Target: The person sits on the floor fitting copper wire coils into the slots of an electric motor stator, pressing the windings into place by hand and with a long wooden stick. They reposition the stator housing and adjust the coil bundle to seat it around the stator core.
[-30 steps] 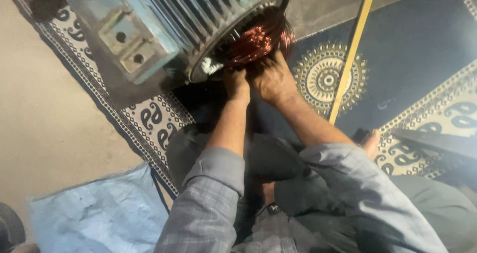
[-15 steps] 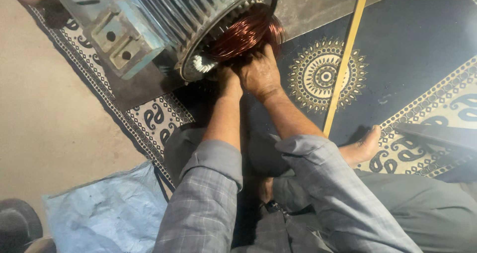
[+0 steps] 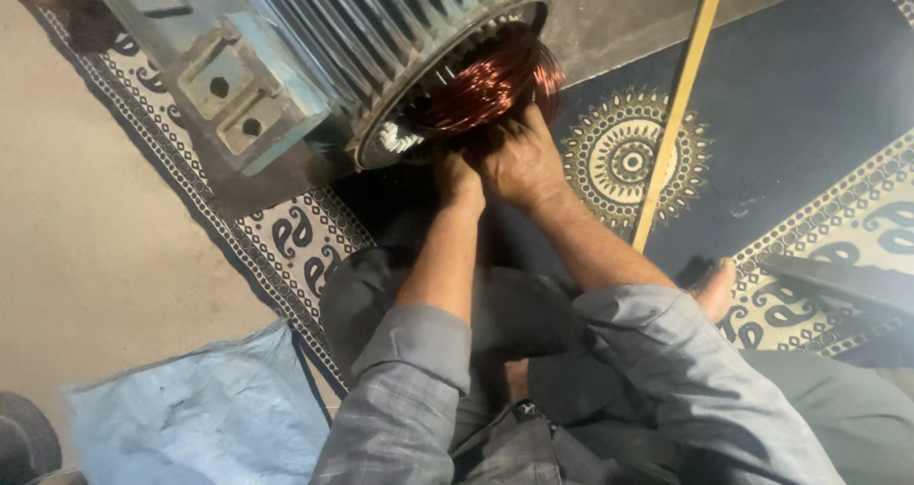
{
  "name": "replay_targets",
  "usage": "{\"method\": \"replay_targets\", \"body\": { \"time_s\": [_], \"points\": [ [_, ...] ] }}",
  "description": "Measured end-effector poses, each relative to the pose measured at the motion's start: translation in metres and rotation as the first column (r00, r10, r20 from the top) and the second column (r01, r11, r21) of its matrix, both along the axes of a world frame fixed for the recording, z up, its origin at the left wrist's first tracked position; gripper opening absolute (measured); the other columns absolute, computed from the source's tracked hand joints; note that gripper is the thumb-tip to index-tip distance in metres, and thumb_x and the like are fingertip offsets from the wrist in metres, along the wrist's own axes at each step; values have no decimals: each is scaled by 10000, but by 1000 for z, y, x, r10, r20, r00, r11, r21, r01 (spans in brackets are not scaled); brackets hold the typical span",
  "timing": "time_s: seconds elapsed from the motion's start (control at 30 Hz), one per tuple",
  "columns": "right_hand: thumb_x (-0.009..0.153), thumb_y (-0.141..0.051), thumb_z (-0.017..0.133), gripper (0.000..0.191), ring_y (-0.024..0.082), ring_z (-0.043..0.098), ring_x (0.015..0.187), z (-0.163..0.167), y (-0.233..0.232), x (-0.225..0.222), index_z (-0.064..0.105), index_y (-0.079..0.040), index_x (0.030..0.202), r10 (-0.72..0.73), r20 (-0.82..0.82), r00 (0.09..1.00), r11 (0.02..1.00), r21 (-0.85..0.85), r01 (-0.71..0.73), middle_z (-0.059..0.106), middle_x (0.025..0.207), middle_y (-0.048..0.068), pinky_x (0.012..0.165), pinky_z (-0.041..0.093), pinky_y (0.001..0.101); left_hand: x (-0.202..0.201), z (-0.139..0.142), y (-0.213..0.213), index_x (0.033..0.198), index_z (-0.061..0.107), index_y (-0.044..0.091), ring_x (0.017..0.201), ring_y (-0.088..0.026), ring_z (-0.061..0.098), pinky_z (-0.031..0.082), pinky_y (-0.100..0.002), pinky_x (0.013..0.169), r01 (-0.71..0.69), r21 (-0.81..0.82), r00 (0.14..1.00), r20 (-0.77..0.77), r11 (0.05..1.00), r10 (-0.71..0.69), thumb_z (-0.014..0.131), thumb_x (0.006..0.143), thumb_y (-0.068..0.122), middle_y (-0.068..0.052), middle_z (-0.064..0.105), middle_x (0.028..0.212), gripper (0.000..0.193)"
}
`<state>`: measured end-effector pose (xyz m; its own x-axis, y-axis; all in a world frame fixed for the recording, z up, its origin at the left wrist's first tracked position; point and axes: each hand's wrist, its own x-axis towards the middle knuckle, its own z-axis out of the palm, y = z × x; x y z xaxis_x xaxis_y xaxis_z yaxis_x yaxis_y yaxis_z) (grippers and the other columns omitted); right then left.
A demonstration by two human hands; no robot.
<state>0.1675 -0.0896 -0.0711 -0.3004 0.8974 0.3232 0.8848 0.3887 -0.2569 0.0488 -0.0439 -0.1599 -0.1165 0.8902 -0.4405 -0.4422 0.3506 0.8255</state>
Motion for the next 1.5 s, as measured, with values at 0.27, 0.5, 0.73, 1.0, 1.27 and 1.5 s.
{"method": "replay_targets", "body": {
  "time_s": [0.27, 0.5, 0.73, 1.0, 1.27, 1.5],
  "points": [
    [886, -264, 614, 353, 261, 630, 1184, 2, 17, -16, 741, -133, 1188, -74, 26, 997, 979, 193, 67, 708, 1228, 108, 1122, 343, 547, -4, 0, 18, 1293, 645, -50, 1077, -265, 649, 558, -401, 912, -54, 110, 994, 103, 993, 42, 588, 993, 63, -156, 676, 1231, 326],
    [963, -222, 578, 330, 260, 635, 1188, -7, 9, -8, 724, -102, 1234, -31, -23, 999, 999, 32, 31, 711, 1237, 97, 1143, 331, 509, -3, 0, 9, 1291, 643, -36, 1079, -251, 649, 551, -387, 914, -16, 29, 1000, 16, 999, 16, 566, 989, 90, -154, 676, 1242, 336],
    [982, -209, 566, 290, 262, 661, 1112, -2, 13, -7, 722, -124, 1212, -61, 134, 989, 980, -179, 84, 736, 1170, 99, 1130, 352, 487, 4, 8, 12, 1287, 646, -17, 1080, -238, 652, 544, -372, 916, 2, -31, 995, -104, 1000, -5, 541, 983, 129, -154, 679, 1256, 354],
    [920, -212, 575, 332, 253, 653, 1090, -6, 15, -10, 724, -154, 1211, -98, 44, 994, 994, 53, 95, 731, 1125, 94, 1087, 353, 514, 5, 6, 15, 1283, 650, 4, 1082, -224, 655, 536, -354, 919, -4, -119, 961, -275, 993, -29, 512, 976, 174, -154, 683, 1273, 377],
    [978, -231, 585, 306, 236, 653, 1121, -7, 4, 4, 735, -139, 1229, -37, 57, 998, 999, 18, 36, 729, 1168, 91, 1090, 361, 479, 14, 8, 6, 1212, 688, -1, 1036, -221, 676, 537, -350, 883, 201, -166, 714, -650, 965, -260, 596, 954, 231, -182, 726, 1201, 359],
    [955, -252, 602, 289, 254, 647, 1138, -7, 13, -10, 728, -156, 1197, -86, -28, 996, 995, 41, 87, 731, 1162, 85, 1119, 344, 511, 8, 3, -3, 1319, 595, 37, 1105, -203, 629, 528, -325, 948, -73, -69, 993, -93, 995, 67, 433, 958, 97, -115, 654, 1287, 400]
  ]
}}
